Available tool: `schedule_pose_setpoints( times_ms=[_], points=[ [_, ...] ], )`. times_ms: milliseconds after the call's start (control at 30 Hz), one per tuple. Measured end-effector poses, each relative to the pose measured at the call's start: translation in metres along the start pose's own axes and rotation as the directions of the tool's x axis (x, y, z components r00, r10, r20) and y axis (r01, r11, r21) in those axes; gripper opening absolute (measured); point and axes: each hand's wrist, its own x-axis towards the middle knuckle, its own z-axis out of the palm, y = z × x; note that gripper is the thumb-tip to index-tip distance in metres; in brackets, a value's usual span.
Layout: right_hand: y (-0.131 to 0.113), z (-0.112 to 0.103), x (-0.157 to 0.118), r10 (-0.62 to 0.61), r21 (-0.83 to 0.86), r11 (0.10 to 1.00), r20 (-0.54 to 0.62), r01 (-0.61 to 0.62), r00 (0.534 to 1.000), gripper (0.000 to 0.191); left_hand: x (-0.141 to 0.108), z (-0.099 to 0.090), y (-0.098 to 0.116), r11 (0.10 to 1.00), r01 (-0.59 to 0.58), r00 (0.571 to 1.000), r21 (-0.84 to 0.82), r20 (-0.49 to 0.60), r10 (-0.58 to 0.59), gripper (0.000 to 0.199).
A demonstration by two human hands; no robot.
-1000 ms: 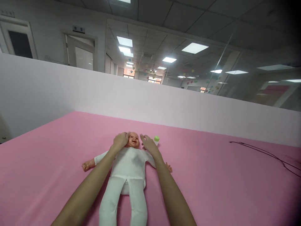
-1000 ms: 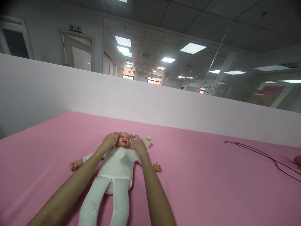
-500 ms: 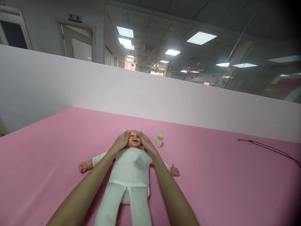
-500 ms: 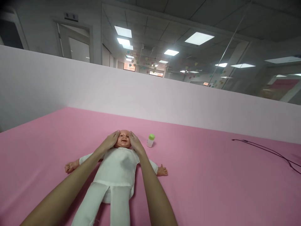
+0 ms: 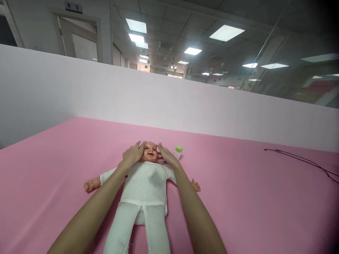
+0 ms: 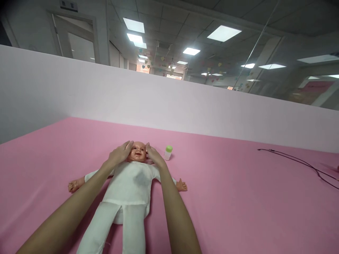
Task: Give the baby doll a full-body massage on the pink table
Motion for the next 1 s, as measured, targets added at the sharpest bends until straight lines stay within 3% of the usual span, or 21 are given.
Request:
schedule_pose_setpoints(
  times_ms=[67, 167, 267, 367, 533, 633, 733, 833, 900, 1000],
  points=[
    [-0.006, -0.021, -0.001, 0.025, -0.063, 0.998, -0.066, -0.029, 0.997, 0.055, -0.001, -0.007, 0.005, 1.000, -0.018, 0.997, -0.008, -0.072, 0.017, 0.069],
    [-0.014, -0.055, -0.005, -0.066, -0.066, 0.996, -0.226, 0.052, 0.972, 0.043, -0.002, -0.018, 0.011, 0.993, -0.062, 0.986, -0.099, -0.160, 0.045, 0.072],
    [-0.017, -0.080, -0.011, -0.144, -0.034, 0.990, -0.295, 0.141, 0.945, 0.034, -0.008, -0.028, 0.019, 0.985, -0.104, 0.982, -0.138, -0.174, 0.080, 0.066],
    [-0.013, -0.092, -0.012, -0.198, -0.081, 0.980, -0.377, 0.181, 0.905, 0.025, -0.024, -0.035, 0.034, 0.982, -0.170, 0.976, -0.086, -0.150, 0.156, 0.060],
    [0.004, -0.099, 0.000, -0.204, -0.317, 0.947, -0.457, 0.056, 0.866, 0.027, -0.068, -0.029, 0.071, 0.905, -0.376, 0.925, -0.197, -0.143, 0.353, 0.051],
    [0.020, -0.099, 0.011, -0.275, -0.453, 0.891, -0.509, 0.018, 0.816, 0.037, -0.087, -0.009, 0.092, 0.797, -0.421, 0.878, -0.432, 0.025, 0.478, 0.050],
    [0.038, -0.097, 0.020, -0.376, -0.519, 0.841, -0.360, 0.152, 0.854, 0.052, -0.084, 0.019, 0.104, 0.716, -0.153, 0.862, -0.681, 0.263, 0.434, 0.049],
    [0.050, -0.098, 0.024, -0.364, -0.484, 0.848, -0.234, 0.216, 0.902, 0.049, -0.061, 0.042, 0.109, 0.581, 0.287, 0.854, -0.762, 0.479, 0.206, 0.050],
    [0.049, -0.101, 0.022, -0.362, -0.471, 0.845, -0.152, 0.254, 0.920, 0.046, -0.043, 0.053, 0.110, 0.439, 0.516, 0.810, -0.736, 0.585, 0.030, 0.052],
    [0.040, -0.106, 0.015, -0.343, -0.464, 0.831, 0.008, 0.307, 0.939, 0.044, -0.023, 0.063, 0.112, 0.302, 0.603, 0.788, -0.738, 0.609, -0.084, 0.058]
  ],
)
